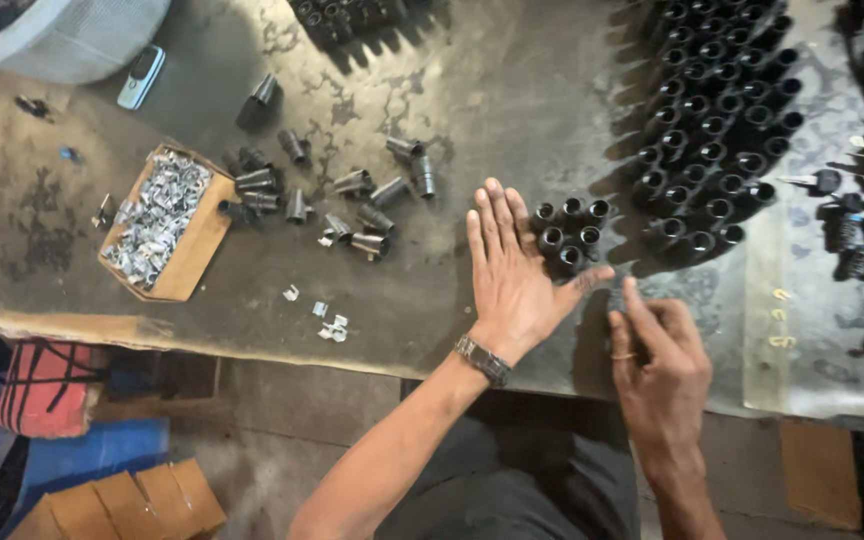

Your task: The person sits at a workbench and assembles fittings: they pick up black cylindrical coupling parts, insert small metal clips into each one by hand, and place the assembled fittings in rows on the bench, gathering more parts from a box as needed.

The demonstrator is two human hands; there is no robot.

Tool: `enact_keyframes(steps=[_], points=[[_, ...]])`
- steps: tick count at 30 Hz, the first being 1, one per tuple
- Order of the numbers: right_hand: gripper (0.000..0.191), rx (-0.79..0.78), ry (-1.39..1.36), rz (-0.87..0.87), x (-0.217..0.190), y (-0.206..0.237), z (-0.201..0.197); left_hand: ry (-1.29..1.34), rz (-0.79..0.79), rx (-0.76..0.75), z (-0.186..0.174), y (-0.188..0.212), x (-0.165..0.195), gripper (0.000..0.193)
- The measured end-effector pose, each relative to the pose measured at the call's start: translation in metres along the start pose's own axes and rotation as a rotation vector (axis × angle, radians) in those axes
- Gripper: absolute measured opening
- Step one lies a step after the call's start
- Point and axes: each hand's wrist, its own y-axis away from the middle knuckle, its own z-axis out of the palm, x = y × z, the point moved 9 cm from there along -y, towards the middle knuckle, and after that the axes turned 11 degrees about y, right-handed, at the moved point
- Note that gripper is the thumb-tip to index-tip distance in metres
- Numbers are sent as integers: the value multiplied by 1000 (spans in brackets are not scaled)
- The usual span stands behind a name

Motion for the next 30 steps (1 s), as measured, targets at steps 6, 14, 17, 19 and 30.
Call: enact_keyframes(steps=[6,14,17,19,30], points=[[34,-19,-18,-26,3,0,-2,27,-56,77,17,-31,0,139],[33,-57,-70,48,10,-1,-5,-61,-33,127,24,-93,-6,133],[33,-48,-79,45,10,-2,-7,52,-35,79,26,-119,-6,139],[32,-24,-78,15,9,-3,-10,45,-10,48,24,-138,-3,141],[33,0,-11,17,5,-10,-12,74,-39,-171,7,-244,13,173]])
